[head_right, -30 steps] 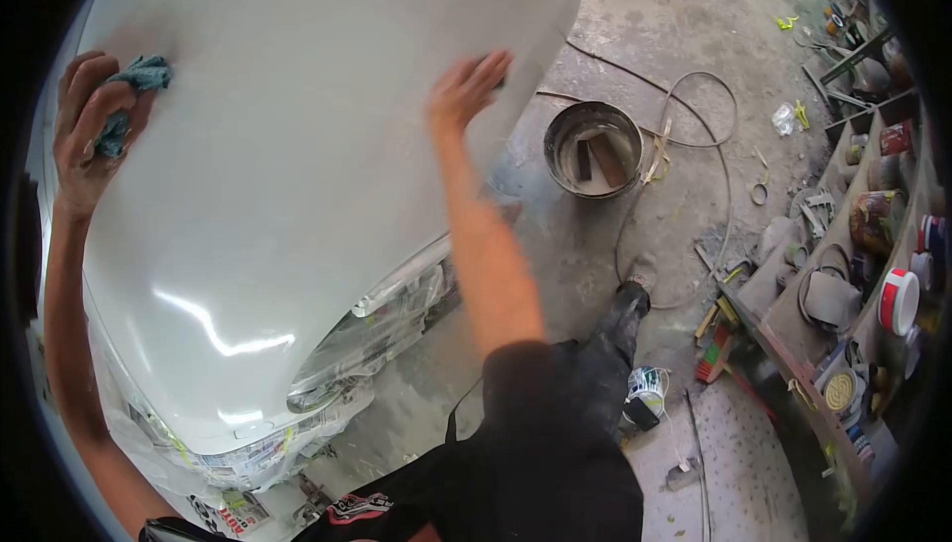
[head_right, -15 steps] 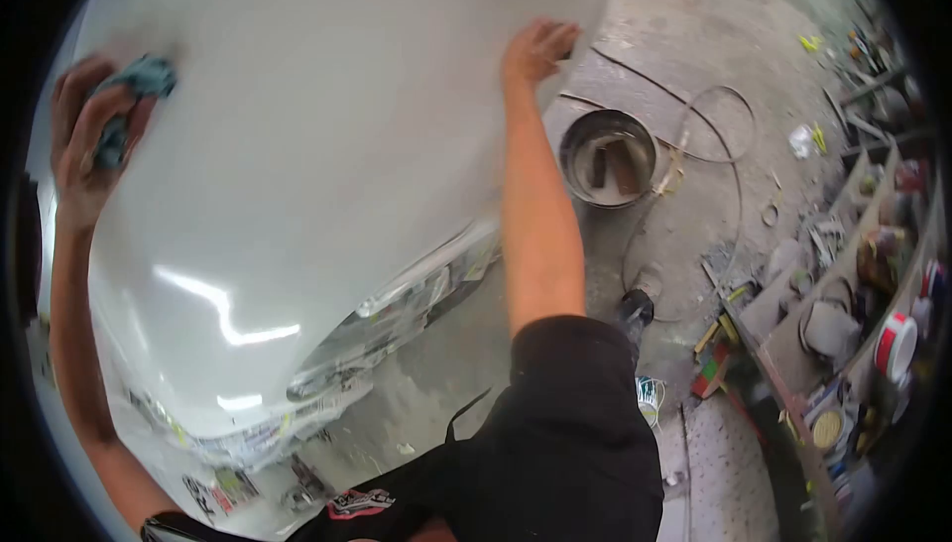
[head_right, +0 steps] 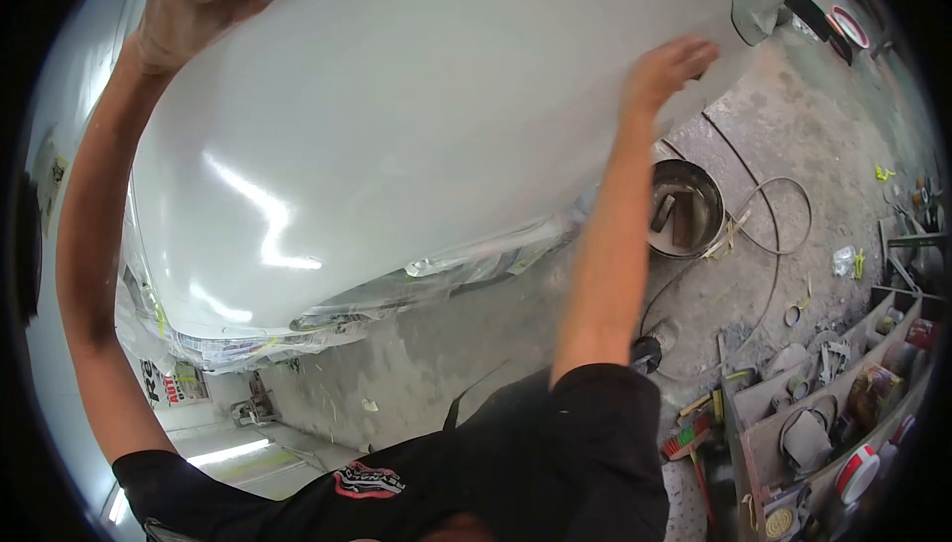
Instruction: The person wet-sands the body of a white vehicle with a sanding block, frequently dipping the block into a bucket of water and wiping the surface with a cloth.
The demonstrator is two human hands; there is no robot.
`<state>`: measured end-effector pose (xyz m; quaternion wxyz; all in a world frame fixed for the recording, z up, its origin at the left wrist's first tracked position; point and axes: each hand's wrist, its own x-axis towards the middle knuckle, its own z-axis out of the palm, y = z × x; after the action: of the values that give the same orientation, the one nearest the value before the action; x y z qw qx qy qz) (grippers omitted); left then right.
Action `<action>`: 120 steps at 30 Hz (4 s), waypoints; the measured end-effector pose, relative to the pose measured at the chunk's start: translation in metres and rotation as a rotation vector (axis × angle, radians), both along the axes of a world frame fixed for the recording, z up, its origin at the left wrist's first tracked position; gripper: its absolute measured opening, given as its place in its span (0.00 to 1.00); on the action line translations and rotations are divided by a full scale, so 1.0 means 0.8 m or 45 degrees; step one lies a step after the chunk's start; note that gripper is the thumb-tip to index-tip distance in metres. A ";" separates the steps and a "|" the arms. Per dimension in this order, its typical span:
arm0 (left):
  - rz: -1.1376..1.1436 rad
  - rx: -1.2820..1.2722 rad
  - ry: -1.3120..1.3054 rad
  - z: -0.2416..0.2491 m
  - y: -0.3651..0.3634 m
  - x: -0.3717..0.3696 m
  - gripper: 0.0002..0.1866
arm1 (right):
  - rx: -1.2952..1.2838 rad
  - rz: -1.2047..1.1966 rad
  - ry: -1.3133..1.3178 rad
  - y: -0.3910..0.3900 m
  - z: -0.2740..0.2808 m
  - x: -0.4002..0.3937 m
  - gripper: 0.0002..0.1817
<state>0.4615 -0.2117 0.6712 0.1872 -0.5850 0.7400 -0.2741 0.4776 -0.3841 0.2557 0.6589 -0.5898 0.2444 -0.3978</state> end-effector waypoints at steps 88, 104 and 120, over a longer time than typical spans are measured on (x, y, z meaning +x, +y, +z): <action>0.636 -1.552 0.050 -0.173 -0.156 -0.027 0.17 | -0.428 1.142 1.800 -0.425 -0.218 -0.299 0.21; 1.023 -1.492 -0.581 -0.165 -0.268 0.024 0.17 | -0.192 1.322 1.835 -0.684 -0.306 -0.008 0.24; 1.154 -1.401 -0.682 -0.181 -0.254 0.019 0.14 | 0.433 0.993 1.720 -0.651 -0.366 0.008 0.27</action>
<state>0.4770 -0.4152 0.5262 0.1361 -0.7542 0.1134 -0.6323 0.4841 -0.9049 -0.0372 0.5408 -0.6379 0.4241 0.3476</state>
